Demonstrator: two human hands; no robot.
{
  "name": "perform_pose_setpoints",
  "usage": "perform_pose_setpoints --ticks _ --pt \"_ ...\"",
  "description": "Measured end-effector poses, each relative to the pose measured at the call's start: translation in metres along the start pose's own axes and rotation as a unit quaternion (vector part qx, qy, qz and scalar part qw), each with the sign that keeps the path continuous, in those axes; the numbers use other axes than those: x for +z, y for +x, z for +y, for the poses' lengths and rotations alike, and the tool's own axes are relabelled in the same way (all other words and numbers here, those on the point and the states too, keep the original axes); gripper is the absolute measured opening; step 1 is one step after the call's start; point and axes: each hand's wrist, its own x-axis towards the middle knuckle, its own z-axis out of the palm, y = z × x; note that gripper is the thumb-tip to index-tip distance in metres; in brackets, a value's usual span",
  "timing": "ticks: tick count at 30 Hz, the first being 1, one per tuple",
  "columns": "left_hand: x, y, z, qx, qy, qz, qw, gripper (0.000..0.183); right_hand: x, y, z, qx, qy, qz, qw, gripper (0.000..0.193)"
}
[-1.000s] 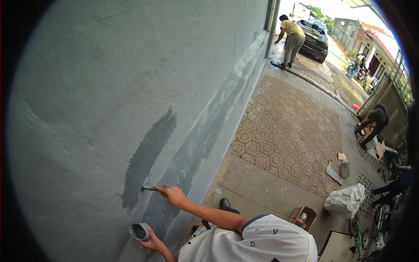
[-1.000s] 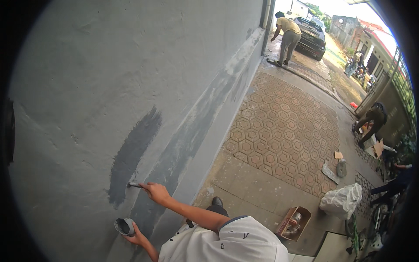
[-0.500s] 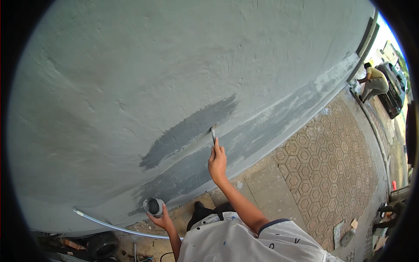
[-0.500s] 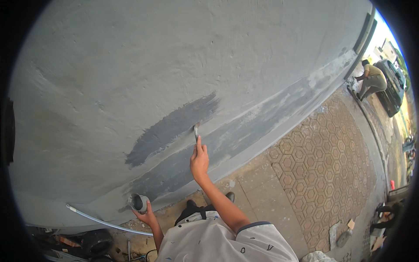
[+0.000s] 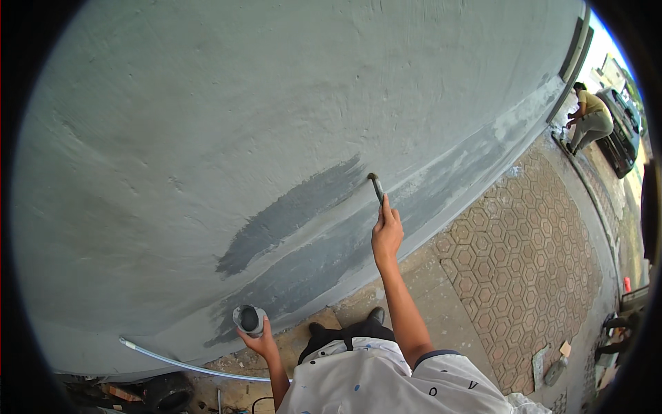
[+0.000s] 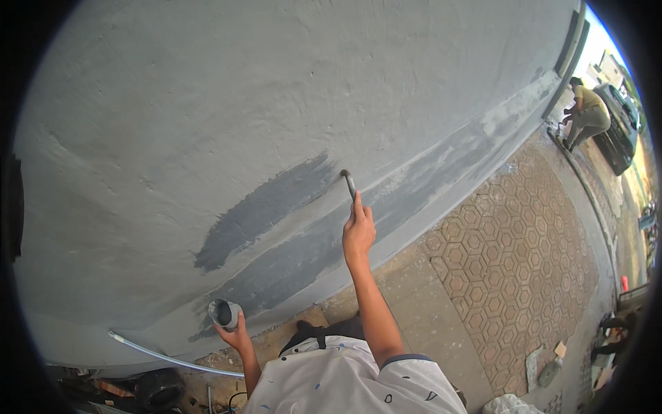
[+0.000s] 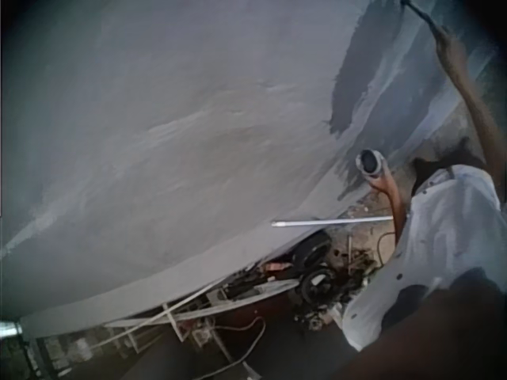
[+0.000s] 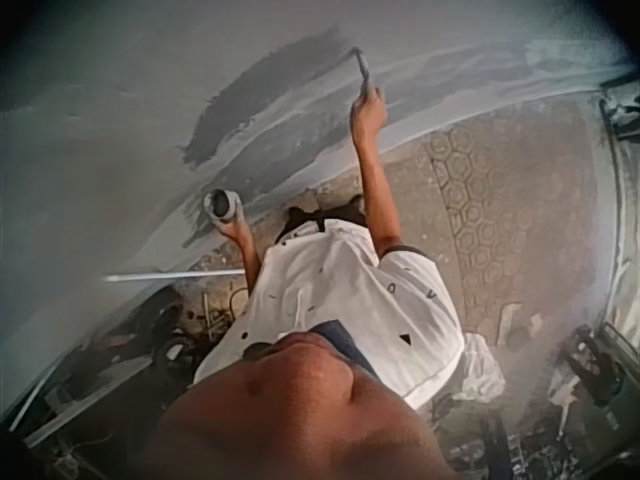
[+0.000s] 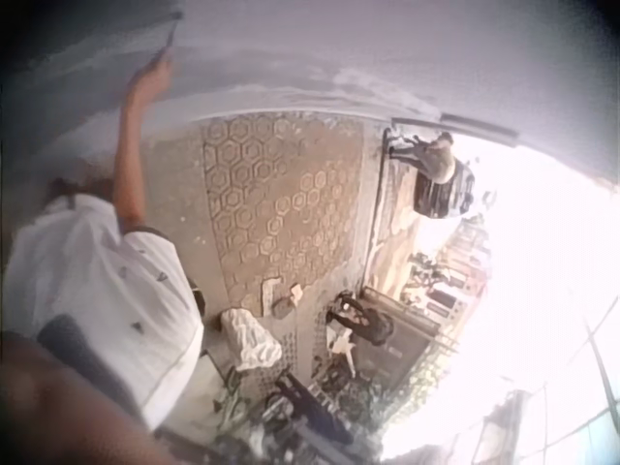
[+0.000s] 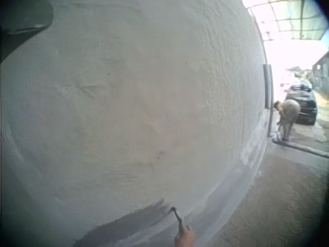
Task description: The person paints a wall with grey paint using a paint brush dipped into a small paint container.
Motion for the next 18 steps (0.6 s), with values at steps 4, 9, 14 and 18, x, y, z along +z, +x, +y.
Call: perform_pose_setpoints --ticks 4,9,14,18 --pt "0.005 0.01 -0.008 0.019 0.011 -0.035 0.999 0.062 0.021 -0.037 -0.025 -0.026 0.039 -0.03 0.998 0.036" --pt "0.017 0.028 -0.007 0.029 -0.014 -0.067 0.997 0.061 0.045 -0.129 -0.05 -0.064 0.052 -0.201 0.976 0.039" --pt "0.009 0.06 -0.013 0.046 -0.033 -0.092 0.994 0.063 0.028 -0.092 -0.043 -0.204 0.022 -0.239 0.949 0.03" --pt "-0.009 0.072 -0.025 0.055 -0.04 -0.099 0.993 0.064 -0.005 -0.03 -0.023 -0.185 -0.093 -0.122 0.971 0.029"
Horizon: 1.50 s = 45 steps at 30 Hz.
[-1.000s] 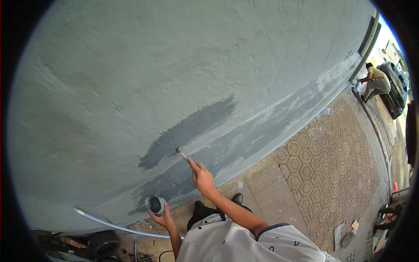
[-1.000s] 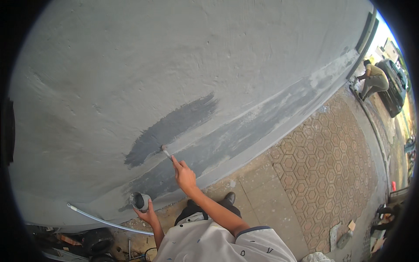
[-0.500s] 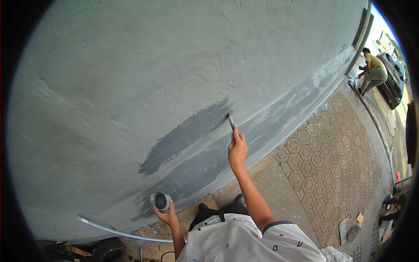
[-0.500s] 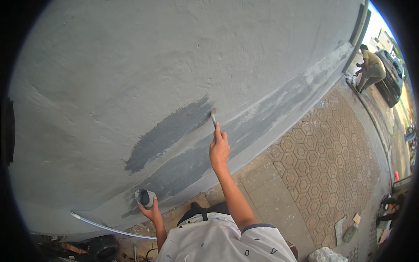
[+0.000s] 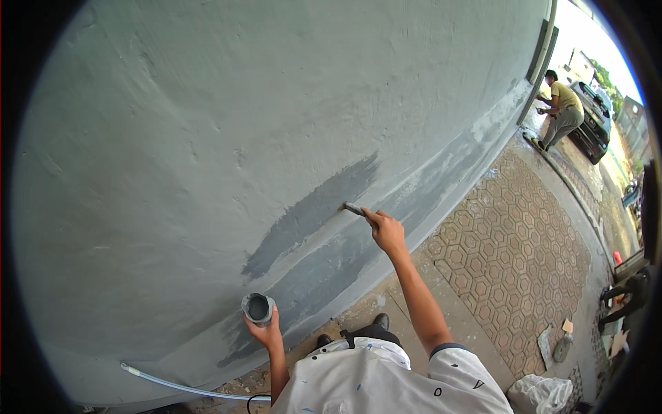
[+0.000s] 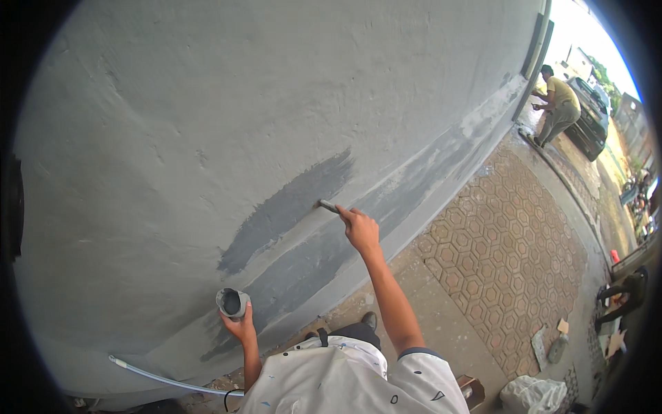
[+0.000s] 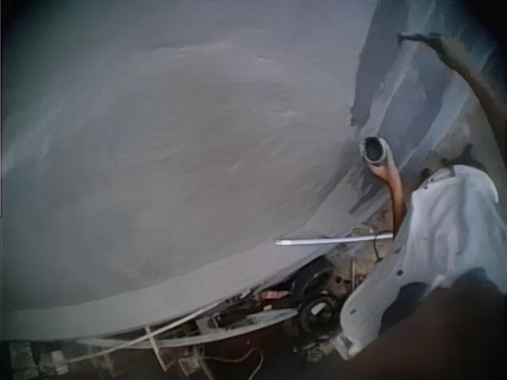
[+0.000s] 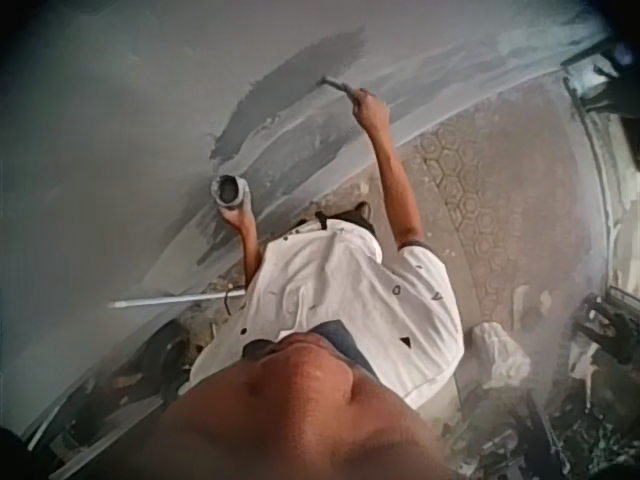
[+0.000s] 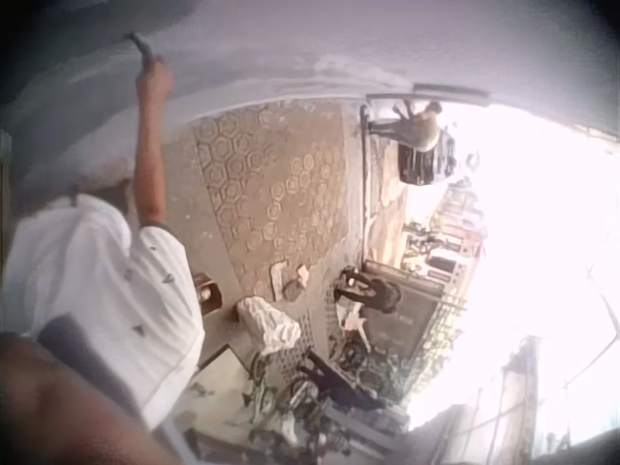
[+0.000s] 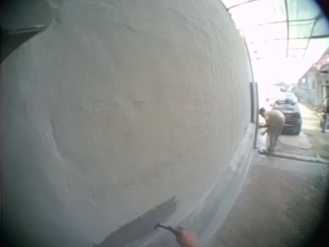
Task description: The person paints a wall with grey paint using a paint brush dipped into a small paint container.
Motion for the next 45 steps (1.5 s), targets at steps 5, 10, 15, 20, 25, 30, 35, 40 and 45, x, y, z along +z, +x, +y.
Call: perform_pose_setpoints --ticks 5,10,15,20,25,30,35,40,45 --pt "-0.034 0.0 -0.015 -0.026 -0.011 -0.009 1.0 0.063 0.017 -0.009 -0.024 0.237 0.019 0.201 0.95 0.031" --pt "-0.056 0.002 -0.027 -0.041 -0.052 -0.045 0.997 0.061 0.104 -0.09 -0.142 0.177 0.101 0.062 0.977 0.034" --pt "-0.077 0.018 -0.031 -0.042 -0.051 -0.078 0.995 0.057 0.114 -0.153 -0.192 0.066 0.15 -0.017 0.986 0.033" --pt "-0.095 0.028 -0.044 -0.038 -0.047 -0.115 0.992 0.054 0.075 -0.13 -0.184 -0.027 0.128 -0.05 0.99 0.027" --pt "-0.063 0.024 -0.036 0.034 -0.019 -0.192 0.981 0.058 0.014 -0.124 -0.162 0.021 0.23 0.095 0.968 0.023" --pt "-0.023 0.025 -0.013 0.149 0.006 -0.244 0.958 0.06 -0.049 -0.149 -0.171 0.14 0.33 0.179 0.916 0.017" --pt "0.005 0.013 0.012 0.176 0.02 -0.268 0.947 0.06 -0.066 -0.175 -0.186 0.164 0.421 0.185 0.873 0.011" --pt "0.025 -0.01 0.038 0.214 0.01 -0.235 0.948 0.06 -0.056 -0.183 -0.182 0.112 0.359 0.133 0.917 0.013" --pt "0.047 -0.045 0.048 0.256 0.02 -0.18 0.95 0.056 -0.051 -0.178 -0.164 0.062 0.305 0.151 0.938 0.012"
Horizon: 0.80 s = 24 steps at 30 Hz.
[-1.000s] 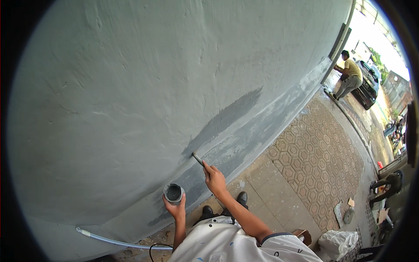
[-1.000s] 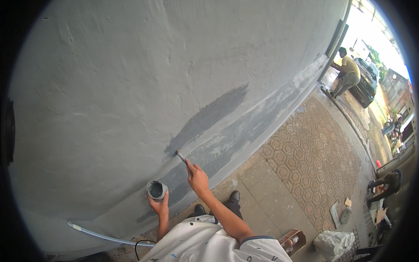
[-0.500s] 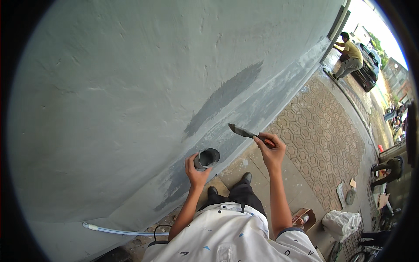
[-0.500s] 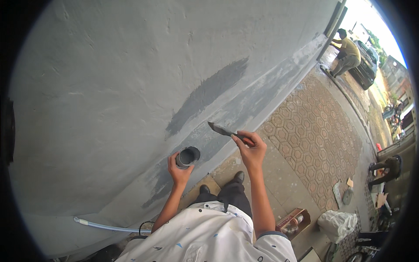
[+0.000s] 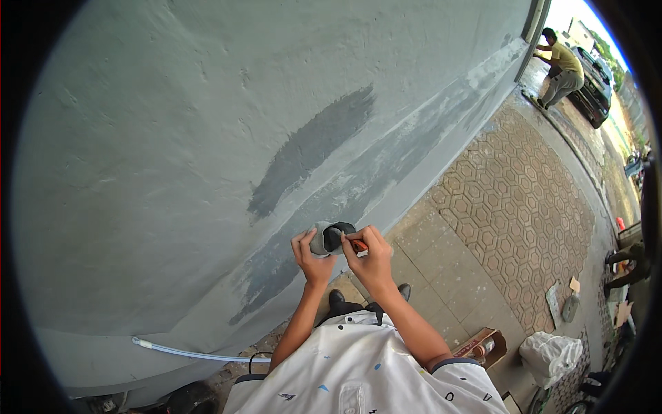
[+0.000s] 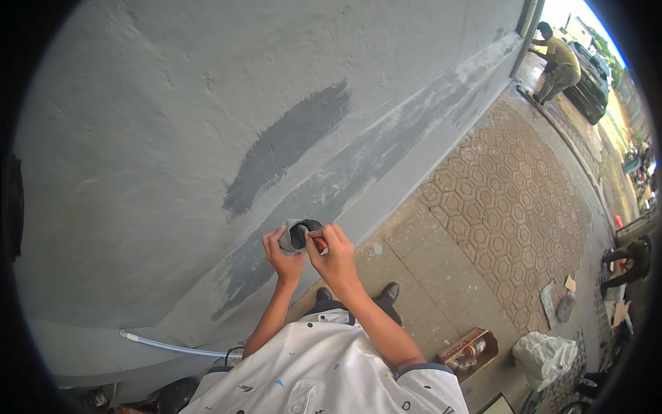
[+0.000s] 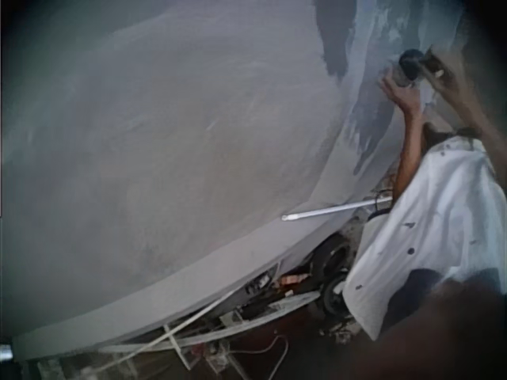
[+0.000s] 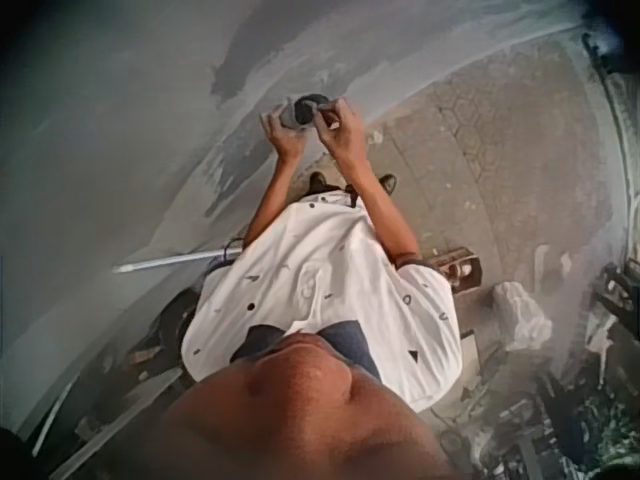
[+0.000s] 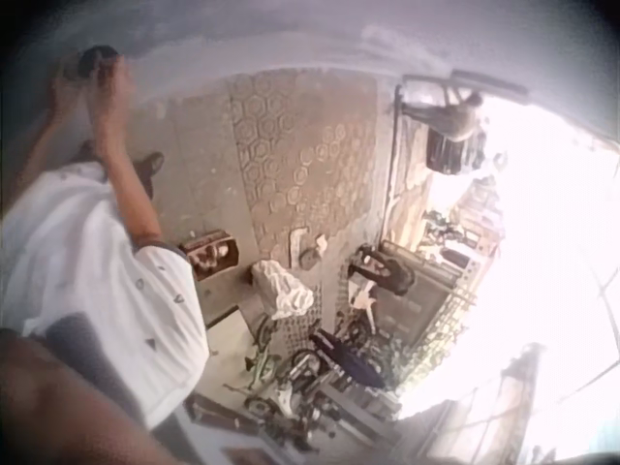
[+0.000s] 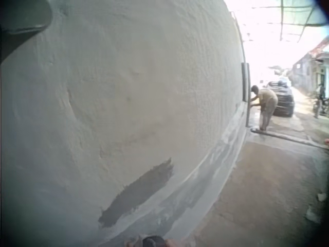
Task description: The person paints a wall with grey paint using a paint brush dipped into a small paint container.
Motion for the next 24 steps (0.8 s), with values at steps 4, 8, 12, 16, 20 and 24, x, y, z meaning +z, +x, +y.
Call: perform_pose_setpoints --ticks 4,8,12,16,20,24 --pt "0.021 -0.006 0.022 0.014 0.031 0.023 0.999 0.054 -0.015 0.009 0.019 0.006 0.015 -0.022 1.0 0.012" --pt "0.03 -0.011 0.038 -0.006 0.071 0.044 0.997 0.054 -0.041 0.018 0.034 0.023 0.038 -0.036 0.998 0.013" --pt "0.028 -0.017 0.046 -0.035 0.123 0.053 0.99 0.055 -0.066 0.031 0.045 0.146 0.13 -0.014 0.981 0.015" --pt "0.029 -0.02 0.051 -0.065 0.146 0.069 0.985 0.057 -0.085 0.037 0.061 0.19 0.056 -0.094 0.976 0.02" --pt "0.025 -0.017 0.053 -0.064 0.164 0.055 0.983 0.057 -0.092 0.038 0.065 0.165 -0.011 -0.152 0.974 0.022" --pt "0.024 -0.012 0.042 -0.085 0.175 0.065 0.979 0.055 -0.091 0.04 0.07 0.207 0.011 -0.228 0.951 0.021"
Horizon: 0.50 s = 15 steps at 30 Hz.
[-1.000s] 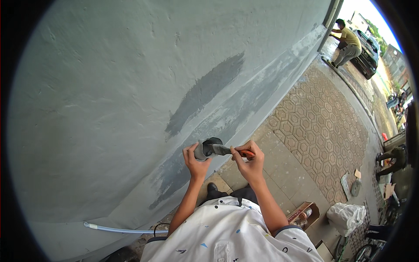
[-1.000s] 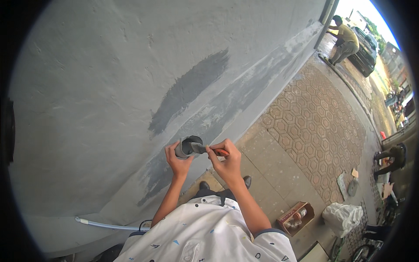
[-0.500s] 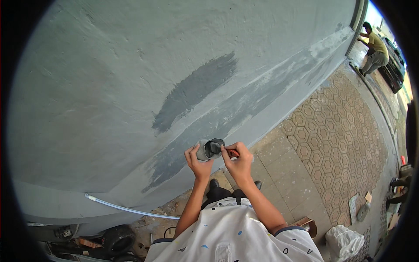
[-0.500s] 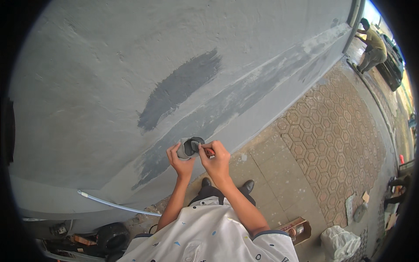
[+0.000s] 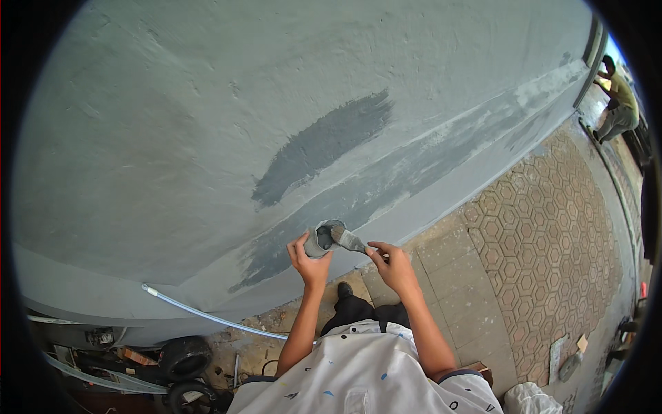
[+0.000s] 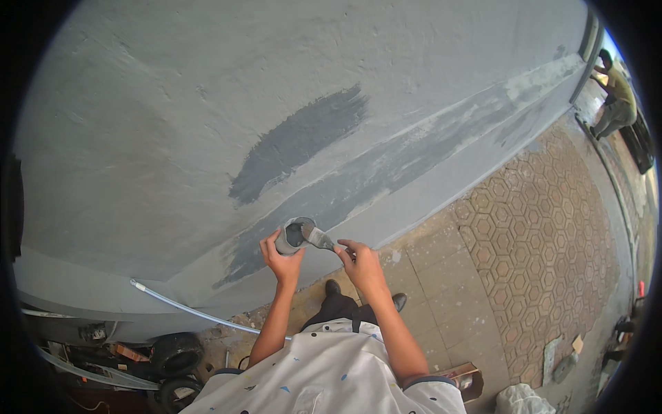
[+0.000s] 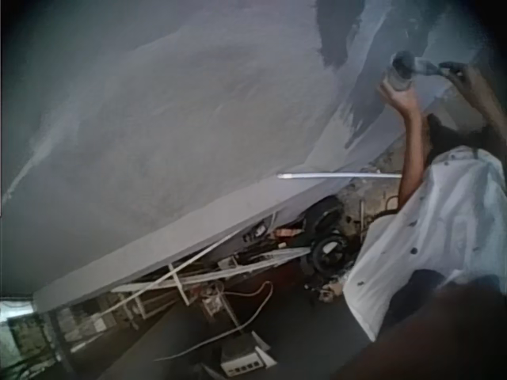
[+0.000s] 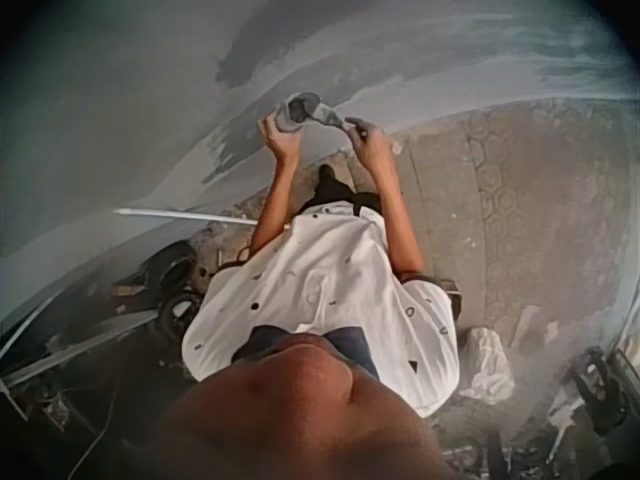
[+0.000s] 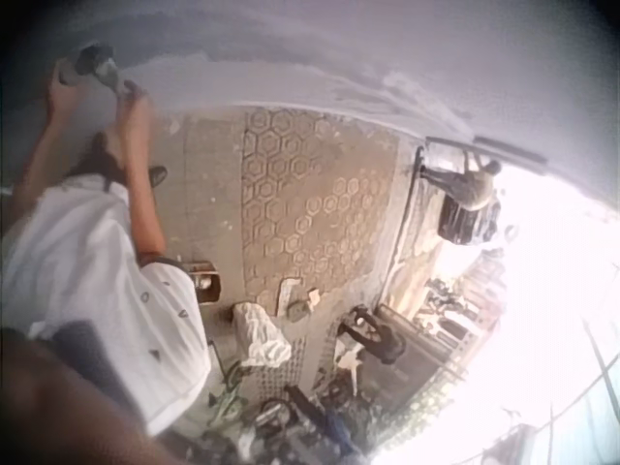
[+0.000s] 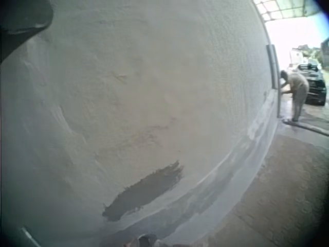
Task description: The person paints a wall with grey paint using a paint brush dipped into a small paint container.
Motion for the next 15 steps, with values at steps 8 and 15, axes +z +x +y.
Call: perform_pose_setpoints --ticks 8,15 --pt "-0.01 0.008 -0.045 -0.135 -0.009 0.047 0.99 0.054 0.047 0.032 0.026 -0.082 0.028 -0.036 0.996 0.017" --pt "-0.054 0.011 -0.103 -0.229 -0.061 0.1 0.966 0.057 0.159 0.104 0.035 -0.09 -0.104 0.083 0.987 0.017"
